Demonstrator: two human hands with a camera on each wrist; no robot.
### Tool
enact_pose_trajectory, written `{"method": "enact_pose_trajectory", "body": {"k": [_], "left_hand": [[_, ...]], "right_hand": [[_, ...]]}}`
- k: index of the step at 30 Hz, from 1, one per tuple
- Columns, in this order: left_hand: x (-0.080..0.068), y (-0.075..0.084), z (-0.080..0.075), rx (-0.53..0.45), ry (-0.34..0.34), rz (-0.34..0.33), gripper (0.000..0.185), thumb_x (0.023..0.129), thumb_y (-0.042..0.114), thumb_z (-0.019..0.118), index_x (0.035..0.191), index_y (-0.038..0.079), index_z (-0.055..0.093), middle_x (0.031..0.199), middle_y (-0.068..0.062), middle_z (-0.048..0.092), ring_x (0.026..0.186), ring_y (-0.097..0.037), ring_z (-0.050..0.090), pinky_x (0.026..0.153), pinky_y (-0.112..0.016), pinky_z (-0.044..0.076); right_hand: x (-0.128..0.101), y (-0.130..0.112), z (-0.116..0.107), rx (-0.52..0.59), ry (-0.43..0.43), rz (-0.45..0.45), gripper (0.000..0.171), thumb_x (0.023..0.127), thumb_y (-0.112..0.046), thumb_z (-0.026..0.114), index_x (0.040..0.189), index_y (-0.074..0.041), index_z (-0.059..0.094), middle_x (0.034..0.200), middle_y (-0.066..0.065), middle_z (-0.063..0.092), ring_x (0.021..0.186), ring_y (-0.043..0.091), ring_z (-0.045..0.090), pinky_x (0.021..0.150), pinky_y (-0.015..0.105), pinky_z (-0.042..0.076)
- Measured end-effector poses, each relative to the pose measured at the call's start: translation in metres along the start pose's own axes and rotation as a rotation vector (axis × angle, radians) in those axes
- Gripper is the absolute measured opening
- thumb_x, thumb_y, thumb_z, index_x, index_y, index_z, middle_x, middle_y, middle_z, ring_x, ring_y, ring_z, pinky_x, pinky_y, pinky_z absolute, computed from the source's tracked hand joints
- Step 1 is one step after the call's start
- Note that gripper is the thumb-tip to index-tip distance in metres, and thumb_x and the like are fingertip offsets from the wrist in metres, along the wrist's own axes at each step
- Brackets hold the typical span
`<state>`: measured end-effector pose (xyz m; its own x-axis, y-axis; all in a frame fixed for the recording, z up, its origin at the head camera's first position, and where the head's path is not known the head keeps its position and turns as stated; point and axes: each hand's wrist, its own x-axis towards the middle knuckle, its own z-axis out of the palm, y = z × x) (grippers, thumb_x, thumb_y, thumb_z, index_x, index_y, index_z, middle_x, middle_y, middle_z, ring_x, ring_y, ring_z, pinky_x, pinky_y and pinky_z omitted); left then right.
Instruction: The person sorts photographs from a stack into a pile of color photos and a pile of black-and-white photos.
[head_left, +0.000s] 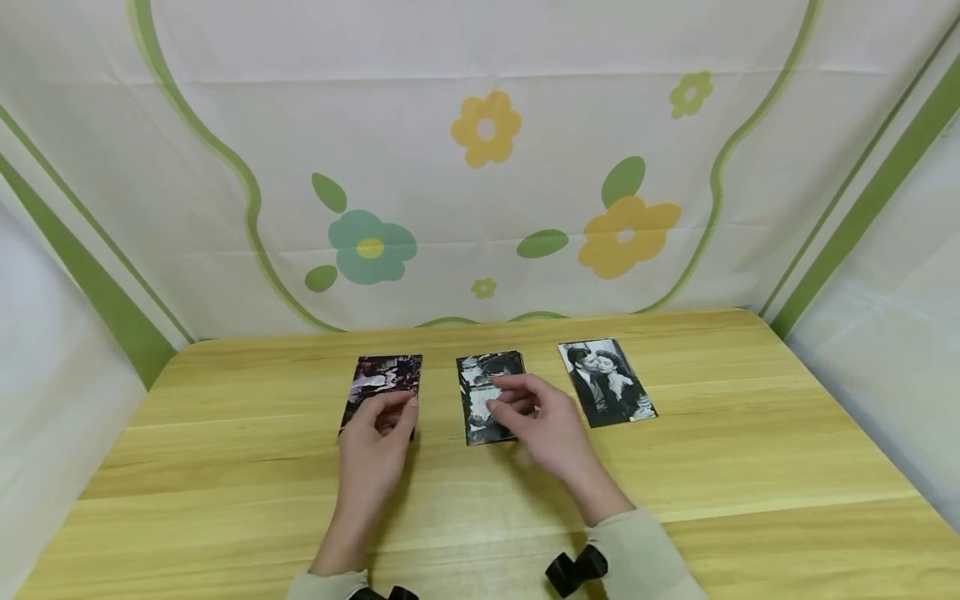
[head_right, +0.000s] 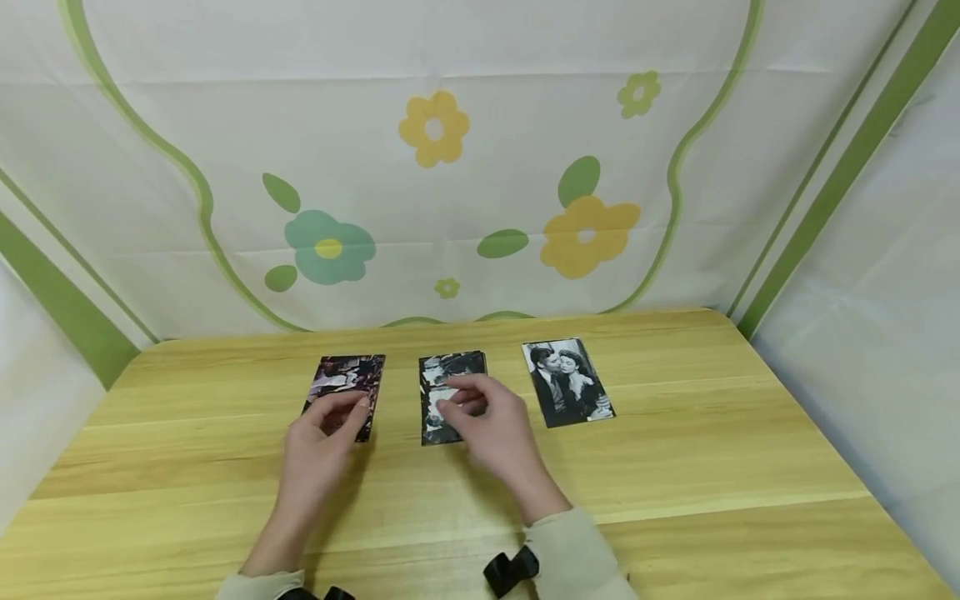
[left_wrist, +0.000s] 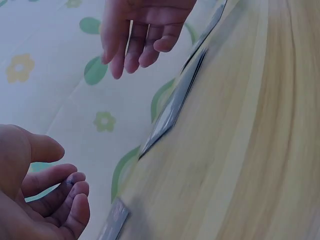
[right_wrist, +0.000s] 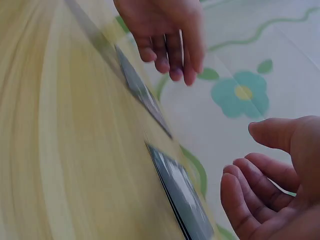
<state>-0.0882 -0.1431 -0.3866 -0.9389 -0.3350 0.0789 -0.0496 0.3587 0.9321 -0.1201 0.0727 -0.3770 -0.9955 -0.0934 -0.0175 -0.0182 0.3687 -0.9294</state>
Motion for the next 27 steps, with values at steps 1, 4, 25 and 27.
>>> {"method": "enact_pose_trajectory", "body": {"k": [1,4,25,27], "left_hand": [[-0.001,0.002,0.004,-0.005,-0.005,0.005,0.02,0.103,0.012,0.071,0.12,0.004,0.078,0.112,-0.012,0.074,0.094,-0.016,0.064,0.079,-0.017,0.052],[-0.004,0.005,0.015,-0.033,-0.027,0.023,0.02,0.102,0.012,0.072,0.118,0.003,0.079,0.112,-0.012,0.074,0.094,-0.016,0.064,0.08,-0.018,0.053],[-0.013,-0.012,0.058,0.219,-0.135,0.141,0.032,0.092,0.013,0.082,0.119,-0.003,0.075,0.101,-0.01,0.06,0.09,-0.018,0.052,0.079,-0.031,0.046],[-0.012,-0.012,0.06,0.254,-0.147,0.145,0.041,0.091,0.014,0.083,0.126,-0.004,0.073,0.103,-0.01,0.058,0.093,-0.02,0.051,0.081,-0.034,0.046]], "right_hand": [[0.0,0.002,-0.005,-0.004,0.016,0.008,0.033,0.096,-0.023,0.081,0.129,-0.016,0.076,0.111,0.002,0.075,0.101,0.017,0.066,0.086,0.033,0.056],[-0.001,0.007,-0.017,-0.012,0.059,0.029,0.034,0.096,-0.022,0.081,0.129,-0.015,0.075,0.112,0.003,0.074,0.103,0.019,0.066,0.088,0.033,0.056],[0.006,0.044,-0.028,-0.205,0.109,0.082,0.04,0.094,-0.027,0.084,0.131,-0.012,0.074,0.11,0.004,0.075,0.095,0.015,0.068,0.083,0.03,0.056],[0.007,0.047,-0.026,-0.246,0.125,0.053,0.041,0.093,-0.026,0.085,0.129,-0.01,0.075,0.108,0.004,0.074,0.091,0.014,0.067,0.083,0.03,0.056]]}}
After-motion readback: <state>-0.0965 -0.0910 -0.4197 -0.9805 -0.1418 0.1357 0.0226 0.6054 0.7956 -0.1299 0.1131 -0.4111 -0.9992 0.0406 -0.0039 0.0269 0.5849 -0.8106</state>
